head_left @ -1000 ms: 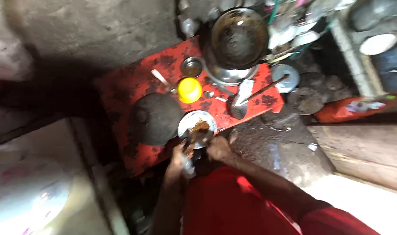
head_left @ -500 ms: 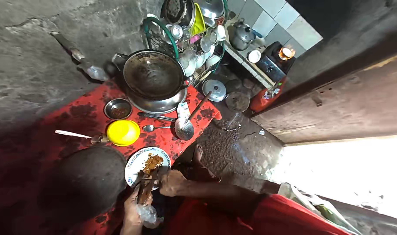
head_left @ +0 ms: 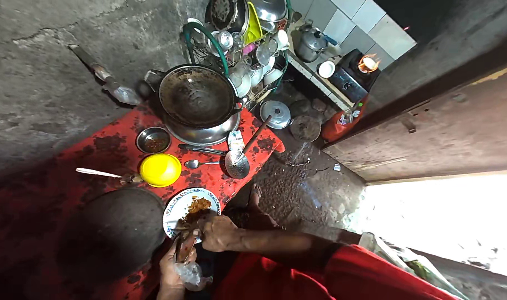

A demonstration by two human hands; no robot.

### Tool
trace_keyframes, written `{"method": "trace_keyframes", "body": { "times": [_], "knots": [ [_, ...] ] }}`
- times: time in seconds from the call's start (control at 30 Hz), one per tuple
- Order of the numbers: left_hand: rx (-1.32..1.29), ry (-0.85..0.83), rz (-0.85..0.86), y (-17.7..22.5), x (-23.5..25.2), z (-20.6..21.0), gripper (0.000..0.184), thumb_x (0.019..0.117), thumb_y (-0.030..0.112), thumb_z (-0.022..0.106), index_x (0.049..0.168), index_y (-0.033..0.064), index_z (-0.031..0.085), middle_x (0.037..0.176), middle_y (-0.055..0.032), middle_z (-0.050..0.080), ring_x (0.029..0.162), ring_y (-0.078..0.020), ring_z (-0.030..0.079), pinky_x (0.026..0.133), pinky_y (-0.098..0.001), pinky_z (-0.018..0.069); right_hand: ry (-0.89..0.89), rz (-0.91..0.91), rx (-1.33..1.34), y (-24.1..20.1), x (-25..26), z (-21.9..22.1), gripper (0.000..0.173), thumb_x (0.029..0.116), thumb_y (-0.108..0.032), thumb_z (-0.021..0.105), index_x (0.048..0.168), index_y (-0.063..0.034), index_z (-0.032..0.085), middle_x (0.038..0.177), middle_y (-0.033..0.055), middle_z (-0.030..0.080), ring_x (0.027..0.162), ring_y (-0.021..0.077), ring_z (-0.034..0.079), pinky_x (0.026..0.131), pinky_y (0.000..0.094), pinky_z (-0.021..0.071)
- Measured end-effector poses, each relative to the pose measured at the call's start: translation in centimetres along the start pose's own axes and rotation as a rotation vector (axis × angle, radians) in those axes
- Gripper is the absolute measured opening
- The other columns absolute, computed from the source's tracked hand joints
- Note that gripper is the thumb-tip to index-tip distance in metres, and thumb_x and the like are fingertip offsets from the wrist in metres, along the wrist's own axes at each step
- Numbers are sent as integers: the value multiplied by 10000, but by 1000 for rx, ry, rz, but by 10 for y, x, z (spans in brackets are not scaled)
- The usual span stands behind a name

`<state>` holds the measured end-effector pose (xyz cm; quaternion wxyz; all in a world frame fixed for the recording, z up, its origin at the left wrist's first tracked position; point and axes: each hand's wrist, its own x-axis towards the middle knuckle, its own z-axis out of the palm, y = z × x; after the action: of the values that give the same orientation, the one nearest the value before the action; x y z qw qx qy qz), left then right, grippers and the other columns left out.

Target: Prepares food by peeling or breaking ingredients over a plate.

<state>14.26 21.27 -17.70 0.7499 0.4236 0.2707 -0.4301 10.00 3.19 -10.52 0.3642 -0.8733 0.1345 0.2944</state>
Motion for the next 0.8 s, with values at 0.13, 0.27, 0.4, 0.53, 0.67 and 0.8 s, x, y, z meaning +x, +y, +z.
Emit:
{"method": "trace_keyframes", "body": {
  "times": [0.13, 0.27, 0.4, 0.53, 0.67, 0.8],
  "knots": [
    [26, 10, -2, 2, -1, 3, 477, 1084, 362, 244, 1041, 89, 633, 732, -68, 667, 450, -74, 546, 378, -196, 437, -79, 35, -15, 1, -11, 2, 362, 1035, -338, 495, 1183, -52, 661, 1124, 200, 698, 1090, 382, 676, 882, 611, 539],
    [48, -2, -6, -3, 4, 4, 464, 1084, 346, 239, 1137, 82, 617, 788, -76, 677, 464, -77, 546, 383, -201, 436, -9, 73, -15, 11, 13, 8, 389, 1033, -385, 486, 1235, -100, 659, 1246, 183, 666, 1156, 375, 656, 905, 616, 549],
    [65, 107, 11, 9, -6, 16, 440, 1092, 332, 263, 1094, 56, 606, 732, -82, 640, 496, -119, 556, 412, -246, 463, -56, 15, -35, -14, -26, -3, 394, 1010, -363, 510, 1225, -85, 686, 1193, 189, 705, 1138, 390, 667, 924, 633, 527],
    [-2, 67, -10, 7, -1, 9, 444, 1101, 313, 275, 1155, 33, 615, 783, -113, 654, 477, -117, 528, 393, -232, 426, -76, 147, -33, -13, 12, -3, 430, 1063, -375, 427, 1312, -96, 638, 1284, 211, 664, 1208, 403, 637, 976, 628, 513],
    [-71, 50, -26, 12, 5, 3, 454, 1101, 338, 272, 1124, 20, 596, 759, -134, 641, 461, -135, 537, 383, -244, 439, -78, 60, -63, -11, -2, -3, 436, 1078, -388, 382, 1267, -92, 640, 1200, 196, 688, 1162, 385, 658, 962, 604, 522],
    [-80, 68, -46, 14, 6, 3, 455, 1103, 338, 273, 1135, 18, 593, 770, -142, 639, 469, -136, 530, 391, -243, 431, -110, 82, -83, -1, 1, -3, 443, 1087, -375, 365, 1274, -84, 642, 1154, 212, 701, 1137, 396, 667, 958, 609, 516]
  ]
}}
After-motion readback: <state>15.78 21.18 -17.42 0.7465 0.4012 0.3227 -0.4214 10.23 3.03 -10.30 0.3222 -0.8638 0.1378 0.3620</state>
